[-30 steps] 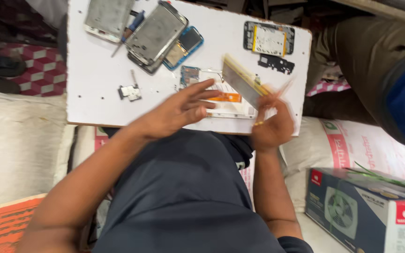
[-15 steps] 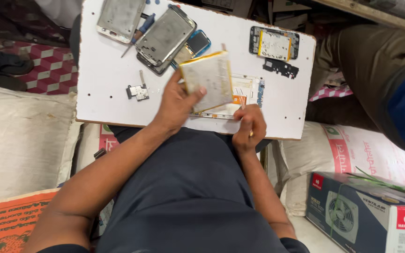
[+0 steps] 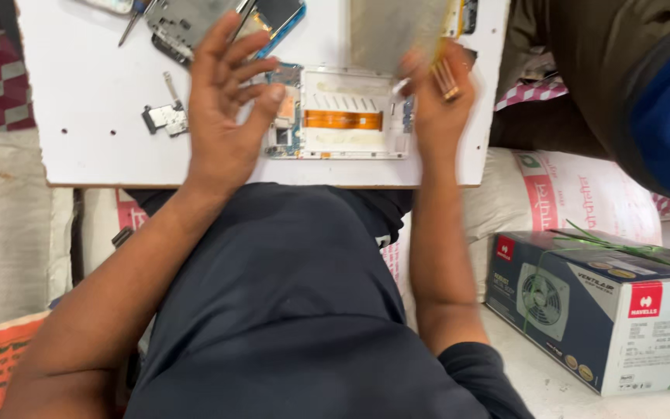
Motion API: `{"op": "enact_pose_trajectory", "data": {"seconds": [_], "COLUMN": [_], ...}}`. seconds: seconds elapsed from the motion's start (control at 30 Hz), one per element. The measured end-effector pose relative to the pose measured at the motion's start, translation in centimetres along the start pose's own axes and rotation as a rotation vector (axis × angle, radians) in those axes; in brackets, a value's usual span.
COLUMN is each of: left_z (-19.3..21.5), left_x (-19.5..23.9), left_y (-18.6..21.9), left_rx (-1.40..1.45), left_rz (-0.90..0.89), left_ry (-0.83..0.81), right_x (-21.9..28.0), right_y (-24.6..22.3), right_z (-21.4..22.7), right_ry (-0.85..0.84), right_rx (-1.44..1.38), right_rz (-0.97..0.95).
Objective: The person works on a disassembled mobile phone, using a screwdriver to remove and reinsert screws on the motherboard and battery area. They handle the battery and other internal components, placing them on a white work surface.
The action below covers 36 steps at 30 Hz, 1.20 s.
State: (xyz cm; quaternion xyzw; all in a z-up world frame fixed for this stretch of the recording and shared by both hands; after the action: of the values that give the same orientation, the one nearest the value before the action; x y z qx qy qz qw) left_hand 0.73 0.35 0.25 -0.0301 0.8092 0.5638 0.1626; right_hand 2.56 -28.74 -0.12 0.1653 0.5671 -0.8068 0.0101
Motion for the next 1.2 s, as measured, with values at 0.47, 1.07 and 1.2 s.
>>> {"op": "enact_pose_trajectory", "data": {"seconds": [0.47,1.07,1.2], "left_z": [2.2,2.3,2.2], "left_x": [3.0,2.8,2.9], "left_y": [0.5,0.2,-0.1], "left_rx": [-0.470,-0.462,-0.464], "left_rz": [-0.171,-0.109,-0.095], "left_ry": [-0.077,-0.077,-0.054], "right_x": [-12.3,-2.9,4.1], "right_y": [6.1,-4.8,-6.0], "right_z": [2.3,3.5,6.5], "right_ry": [-0.131,0.037,0.198], "right_rx": [0.062,0.260,0.162], "right_rz": [-0.091,0.402,0.297]}}
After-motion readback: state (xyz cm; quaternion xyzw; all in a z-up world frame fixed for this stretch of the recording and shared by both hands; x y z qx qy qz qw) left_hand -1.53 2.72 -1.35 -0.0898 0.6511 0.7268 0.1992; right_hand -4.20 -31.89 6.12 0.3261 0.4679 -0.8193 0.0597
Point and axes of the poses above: each hand's wrist, its own x-axis away from the middle knuckle, its own z-axis out of the back of the hand, y = z × x, the point moved 3 cm from there along -x, towards the middle knuckle, and after that the axes turned 9 degrees about x, right-handed, at the moved point
